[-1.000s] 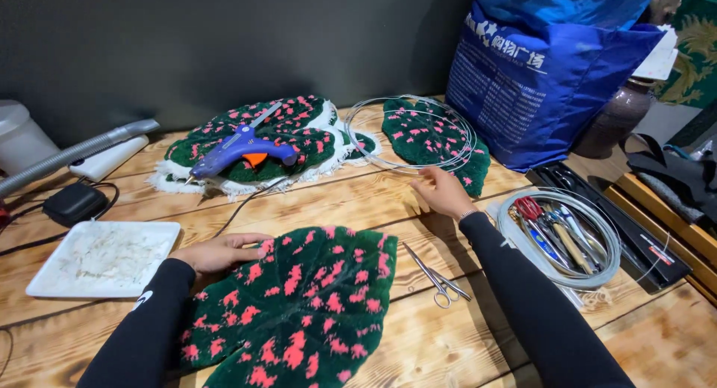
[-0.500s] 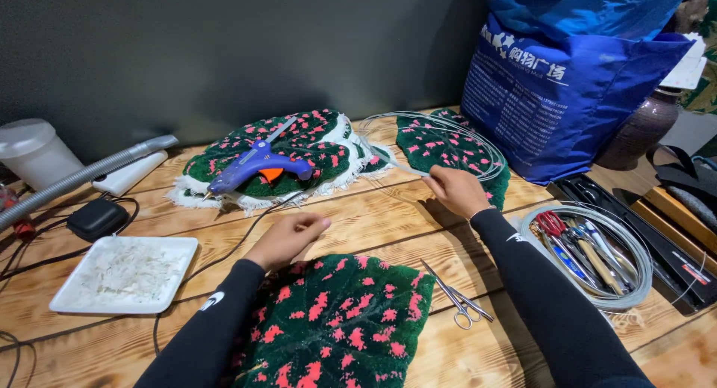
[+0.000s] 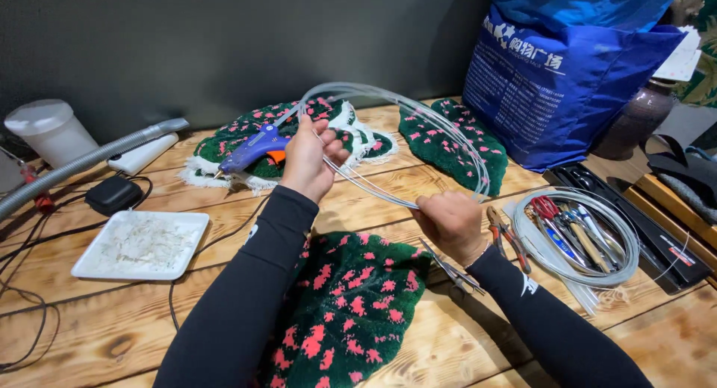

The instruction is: Making a decorative rug leaf by attaching a wire frame to a fabric leaf using pliers and glue.

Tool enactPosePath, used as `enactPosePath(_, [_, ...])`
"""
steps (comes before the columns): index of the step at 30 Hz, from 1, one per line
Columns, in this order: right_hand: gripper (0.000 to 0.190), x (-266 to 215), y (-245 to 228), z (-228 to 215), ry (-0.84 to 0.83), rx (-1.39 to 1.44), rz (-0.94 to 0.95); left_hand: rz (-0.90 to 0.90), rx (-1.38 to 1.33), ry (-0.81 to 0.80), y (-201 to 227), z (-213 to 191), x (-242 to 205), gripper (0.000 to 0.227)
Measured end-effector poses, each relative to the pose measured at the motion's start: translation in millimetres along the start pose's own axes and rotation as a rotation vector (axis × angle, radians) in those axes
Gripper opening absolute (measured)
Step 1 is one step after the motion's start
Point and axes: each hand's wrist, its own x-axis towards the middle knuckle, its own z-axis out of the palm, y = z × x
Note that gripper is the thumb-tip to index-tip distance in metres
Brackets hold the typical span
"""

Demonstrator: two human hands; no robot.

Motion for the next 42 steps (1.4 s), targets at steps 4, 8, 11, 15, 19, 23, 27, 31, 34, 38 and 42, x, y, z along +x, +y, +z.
enactPosePath(4, [0.016,7,-39,12,-0.078,0.078,0.072,0.154,0.014,-0.052,55,12,-52,0.035])
enactPosePath(8, [0.053,5,-51,30,0.05,0.199,0.131,0.341,0.186,-0.3,131,24,-107,0.034])
enactPosePath(11, [0.069,-13,-39,53,-0.316,0.37,0.475,0.405,0.331,-0.394,174,14,-140,0.033])
enactPosePath(15, [0.089,-21,-35,69,-0.892,0.402,0.429,0.488,0.525,-0.409,206,1,-168,0.033])
enactPosePath(19, [0.082,-8,-37,62,-1.255,0.623,0.862,0.522,0.59,-0.38,212,-12,-184,0.033])
enactPosePath(23, [0.072,-11,-18,41,-1.297,0.909,0.964,0.547,0.613,-0.355,218,-22,-191,0.034])
enactPosePath(27, [0.077,-46,24,15,-0.96,1.456,0.986,0.597,0.628,-0.326,221,-28,-191,0.036])
enactPosePath(31, [0.076,-95,92,-13,-0.715,1.476,1.194,0.66,0.63,-0.338,223,-33,-189,0.039])
enactPosePath(34, [0.069,-118,143,-30,-0.583,1.361,1.22,0.697,0.617,-0.35,222,-34,-185,0.04])
enactPosePath(38, [0.051,-117,183,-37,-0.248,1.238,1.226,0.712,0.608,-0.367,209,-32,-179,0.042])
enactPosePath(42, [0.045,-95,208,-15,0.064,1.375,1.293,0.693,0.606,-0.331,194,-25,-173,0.04])
